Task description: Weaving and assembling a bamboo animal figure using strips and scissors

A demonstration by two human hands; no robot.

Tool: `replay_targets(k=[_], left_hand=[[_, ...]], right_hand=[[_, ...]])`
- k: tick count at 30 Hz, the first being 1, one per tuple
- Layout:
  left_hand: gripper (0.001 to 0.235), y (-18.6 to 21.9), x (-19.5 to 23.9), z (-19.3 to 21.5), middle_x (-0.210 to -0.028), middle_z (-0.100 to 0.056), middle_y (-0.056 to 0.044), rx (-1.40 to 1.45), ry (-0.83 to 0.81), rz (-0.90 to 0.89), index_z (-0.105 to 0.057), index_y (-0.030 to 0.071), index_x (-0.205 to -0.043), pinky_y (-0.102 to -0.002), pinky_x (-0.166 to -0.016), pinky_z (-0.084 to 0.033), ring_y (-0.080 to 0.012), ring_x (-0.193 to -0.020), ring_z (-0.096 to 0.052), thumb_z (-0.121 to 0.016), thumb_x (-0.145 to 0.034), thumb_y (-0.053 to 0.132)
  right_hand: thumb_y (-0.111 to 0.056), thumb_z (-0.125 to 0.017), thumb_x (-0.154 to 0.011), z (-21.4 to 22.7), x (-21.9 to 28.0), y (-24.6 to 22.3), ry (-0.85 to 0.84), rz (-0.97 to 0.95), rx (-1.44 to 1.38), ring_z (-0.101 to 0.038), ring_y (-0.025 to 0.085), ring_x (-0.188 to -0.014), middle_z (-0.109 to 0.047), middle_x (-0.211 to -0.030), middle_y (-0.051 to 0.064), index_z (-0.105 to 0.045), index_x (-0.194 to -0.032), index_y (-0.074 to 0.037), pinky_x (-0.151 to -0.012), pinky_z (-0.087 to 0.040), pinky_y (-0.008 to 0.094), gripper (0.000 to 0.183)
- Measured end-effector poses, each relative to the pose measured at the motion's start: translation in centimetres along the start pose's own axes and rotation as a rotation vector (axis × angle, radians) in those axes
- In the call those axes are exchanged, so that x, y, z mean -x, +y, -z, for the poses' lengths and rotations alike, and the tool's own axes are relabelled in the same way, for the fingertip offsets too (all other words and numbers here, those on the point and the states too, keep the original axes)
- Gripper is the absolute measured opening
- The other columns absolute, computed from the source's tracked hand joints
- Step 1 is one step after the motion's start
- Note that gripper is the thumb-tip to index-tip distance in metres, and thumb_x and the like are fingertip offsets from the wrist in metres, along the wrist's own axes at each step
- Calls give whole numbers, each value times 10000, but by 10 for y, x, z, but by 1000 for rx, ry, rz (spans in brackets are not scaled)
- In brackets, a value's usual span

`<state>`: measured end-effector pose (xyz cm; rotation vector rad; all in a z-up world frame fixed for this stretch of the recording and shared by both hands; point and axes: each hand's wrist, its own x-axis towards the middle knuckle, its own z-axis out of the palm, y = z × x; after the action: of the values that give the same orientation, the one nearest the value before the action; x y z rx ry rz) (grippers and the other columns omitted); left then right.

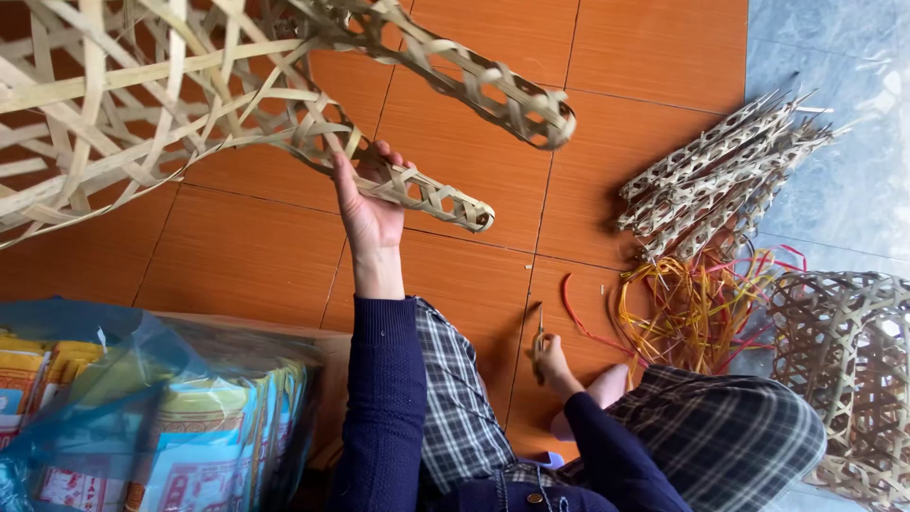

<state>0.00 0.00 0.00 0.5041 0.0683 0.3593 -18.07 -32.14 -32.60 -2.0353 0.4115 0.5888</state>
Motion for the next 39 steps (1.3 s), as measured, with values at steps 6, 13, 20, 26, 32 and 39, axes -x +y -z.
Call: replay_targets(k=[6,13,20,26,32,39], left_hand=[[625,11,25,-55,-1007,-651,-87,-109,-64,10,-341,270,-1431,-481,-914,-533,-217,-859,-669,-664,-922,435],[650,-16,25,-53,-933,-645,-101,-198,-22,62,-324,283,-1450,-447,-840,-546,-238,-801,-679,-684,-922,398],[618,-35,9,-31,-884,-623,-86,-207,39,70,-325,288,-1428,-404,-799,-530,-217,-763,-660,-682,-931,378],[617,-34,12,-21,-880,-630,-104,-205,111,143,-354,271,-1392,-416,-788,-533,-222,-740,-658,-705,-903,408],[552,-46,14,-20,-855,-624,-105,-228,86,223,-438,282,-1377,-403,-760,-542,-225,-718,-652,-694,-905,413],[514,-48,3,-12,-831,-625,-130,-236,107,199,-440,279,-1317,-401,-717,-542,-241,-663,-646,-724,-894,355]], right_hand=[[-97,-806,-780,62,50,-143,-54,314,-551,-630,221,-431,-599,-561,142,-584,-1156,-31,-377,-463,270,442],[-469,-769,-805,106,74,-228,125,770,-47,-688,360,-765,-690,-965,184,-510,-1217,-61,-607,-522,453,635],[-603,-644,-827,111,62,-264,409,1211,357,-584,365,-827,-486,-929,148,-499,-1299,-82,-700,-514,435,718],[-529,-681,-838,101,64,-262,334,1156,348,-583,351,-685,-463,-833,111,-532,-1224,-114,-570,-523,447,586],[-434,-716,-846,86,57,-237,202,1087,172,-672,371,-657,-594,-819,120,-586,-1143,-137,-564,-554,411,440],[-495,-785,-758,111,59,-209,281,1067,34,-645,384,-676,-580,-855,149,-585,-1191,-83,-597,-535,453,630]])
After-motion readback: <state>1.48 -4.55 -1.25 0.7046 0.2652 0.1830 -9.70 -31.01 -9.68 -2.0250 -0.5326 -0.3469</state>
